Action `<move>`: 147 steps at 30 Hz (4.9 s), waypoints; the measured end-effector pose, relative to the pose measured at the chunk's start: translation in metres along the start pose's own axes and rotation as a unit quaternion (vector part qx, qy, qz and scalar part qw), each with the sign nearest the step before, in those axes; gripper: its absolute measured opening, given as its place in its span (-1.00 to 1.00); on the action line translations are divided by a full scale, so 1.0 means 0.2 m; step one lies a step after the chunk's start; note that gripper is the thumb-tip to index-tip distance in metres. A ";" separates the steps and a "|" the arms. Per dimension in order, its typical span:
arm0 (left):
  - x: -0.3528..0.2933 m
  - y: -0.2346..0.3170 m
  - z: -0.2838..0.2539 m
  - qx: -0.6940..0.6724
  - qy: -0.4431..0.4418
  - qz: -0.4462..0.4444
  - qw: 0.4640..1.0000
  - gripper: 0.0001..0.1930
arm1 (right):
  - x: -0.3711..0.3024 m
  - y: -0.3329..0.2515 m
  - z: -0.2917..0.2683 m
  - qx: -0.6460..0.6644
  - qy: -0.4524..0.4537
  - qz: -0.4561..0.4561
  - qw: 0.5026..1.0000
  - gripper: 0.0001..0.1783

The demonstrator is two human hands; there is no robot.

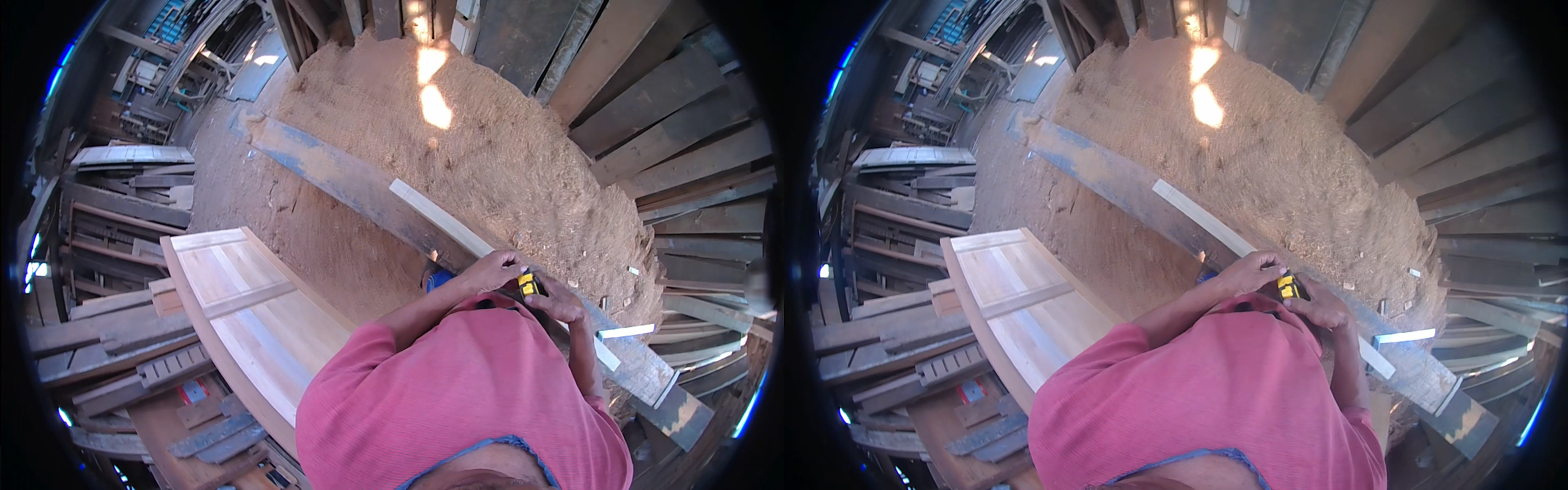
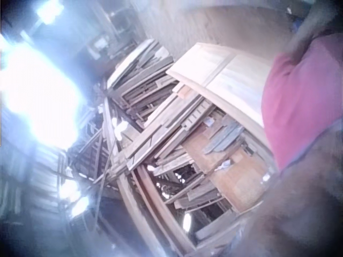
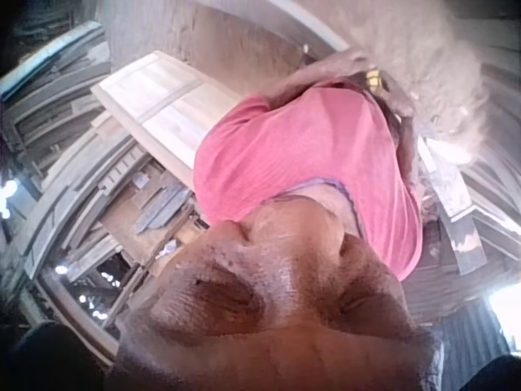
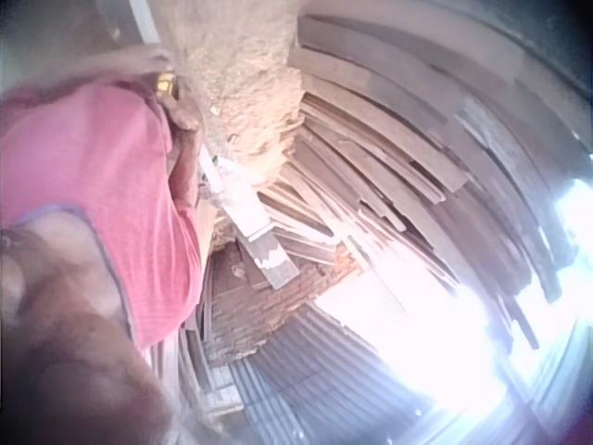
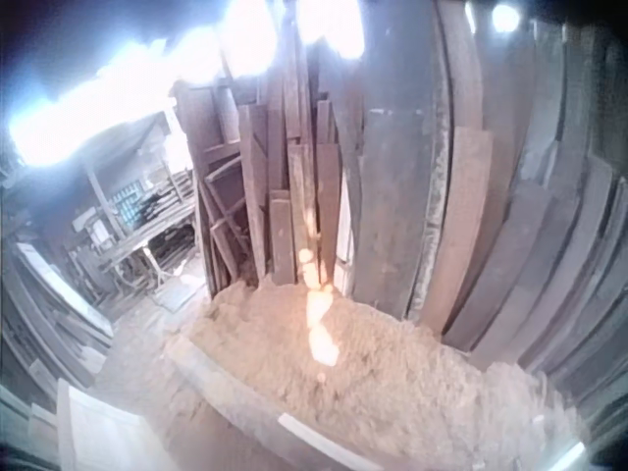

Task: The person measures and marks wooden planks using a tape measure, square, and pencil. They handle several planks, place them on a workbench, and mark cut lines before setting them aside.

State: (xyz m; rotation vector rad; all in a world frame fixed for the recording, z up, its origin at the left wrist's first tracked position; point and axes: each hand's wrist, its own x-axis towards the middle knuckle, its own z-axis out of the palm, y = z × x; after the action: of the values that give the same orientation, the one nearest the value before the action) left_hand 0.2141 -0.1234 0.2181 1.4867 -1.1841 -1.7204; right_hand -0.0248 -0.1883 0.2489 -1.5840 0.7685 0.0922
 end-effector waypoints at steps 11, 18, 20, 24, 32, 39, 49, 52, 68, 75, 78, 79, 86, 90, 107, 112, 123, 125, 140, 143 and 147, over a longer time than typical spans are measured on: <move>-0.22 -0.15 -0.69 0.012 -0.069 0.017 0.997 -0.80 | 0.48 -0.43 0.69 0.090 0.205 0.096 0.970 -0.20; -0.31 -0.14 -1.10 -0.143 -0.129 -0.041 0.980 -0.79 | 0.77 -0.72 0.84 -0.126 0.338 0.104 0.927 -0.36; -0.29 -0.16 -1.25 -0.054 -0.120 -0.003 0.991 -0.79 | 0.80 -0.75 0.84 -0.156 0.382 0.097 0.906 -0.43; -0.21 -0.24 -1.59 -0.178 0.019 0.011 0.984 -0.82 | 0.73 -0.67 0.73 -0.213 0.468 0.243 0.822 -0.44; -0.04 -0.51 -1.88 -0.101 0.096 -0.002 0.990 -0.84 | 0.61 -0.42 0.70 -0.267 0.475 0.346 0.764 -0.32; -0.01 -0.49 -1.83 -0.116 0.090 -0.020 0.989 -0.86 | 0.59 -0.30 0.76 -0.255 0.506 0.333 0.753 -0.38; -0.01 -0.55 -1.83 -0.179 0.091 -0.056 0.978 -0.84 | 0.59 -0.31 0.76 -0.253 0.521 0.330 0.745 -0.40; -0.01 -0.56 -1.83 -0.182 0.090 -0.059 0.977 -0.85 | 0.60 -0.32 0.77 -0.269 0.521 0.328 0.741 -0.42; -0.02 -0.50 -1.81 -0.093 0.087 -0.032 0.991 -0.79 | 0.67 -0.32 0.79 -0.293 0.586 0.250 0.713 -0.58; -0.02 -0.50 -1.80 -0.074 0.091 0.014 0.993 -0.80 | 0.71 -0.33 0.80 -0.292 0.563 0.265 0.726 -0.55; -0.03 -0.51 -1.80 -0.059 0.103 0.033 0.992 -0.80 | 0.73 -0.34 0.81 -0.284 0.564 0.258 0.731 -0.55; -0.03 -0.51 -1.80 -0.050 0.109 0.034 0.992 -0.80 | 0.74 -0.35 0.80 -0.282 0.562 0.261 0.732 -0.55; -0.03 -0.52 -1.80 0.022 0.132 0.055 0.989 -0.83 | 0.76 -0.39 0.79 -0.270 0.549 0.272 0.743 -0.56; -0.02 -0.51 -1.81 0.066 0.135 0.046 0.988 -0.83 | 0.77 -0.42 0.79 -0.263 0.548 0.277 0.744 -0.58; 0.03 -0.60 -1.85 0.040 0.127 0.055 0.990 -0.85 | 0.78 -0.40 0.79 -0.258 0.531 0.282 0.756 -0.57; 0.00 -0.53 -1.84 0.014 0.125 0.037 0.991 -0.87 | 0.78 -0.43 0.79 -0.262 0.537 0.272 0.755 -0.57; 0.00 -0.54 -1.86 -0.008 0.118 0.042 0.992 -0.86 | 0.79 -0.45 0.78 -0.269 0.529 0.273 0.757 -0.56; 0.00 -0.55 -1.86 -0.005 0.117 0.041 0.992 -0.86 | 0.79 -0.47 0.78 -0.265 0.527 0.274 0.759 -0.56; 0.02 -0.56 -1.87 0.010 0.118 0.040 0.992 -0.86 | 0.79 -0.50 0.77 -0.259 0.517 0.290 0.763 -0.55; 0.01 -0.54 -1.86 -0.001 0.122 0.042 0.992 -0.86 | 0.79 -0.50 0.77 -0.256 0.514 0.291 0.765 -0.55; 0.00 -0.52 -1.85 -0.010 0.115 0.033 0.993 -0.86 | 0.79 -0.49 0.77 -0.259 0.514 0.290 0.764 -0.54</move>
State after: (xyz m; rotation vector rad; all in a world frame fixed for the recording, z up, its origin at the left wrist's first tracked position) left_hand 0.5857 -0.1707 0.1293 1.5679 -1.0780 -1.4686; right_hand 0.2047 -0.1180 0.2276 -1.8020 2.2625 -0.1580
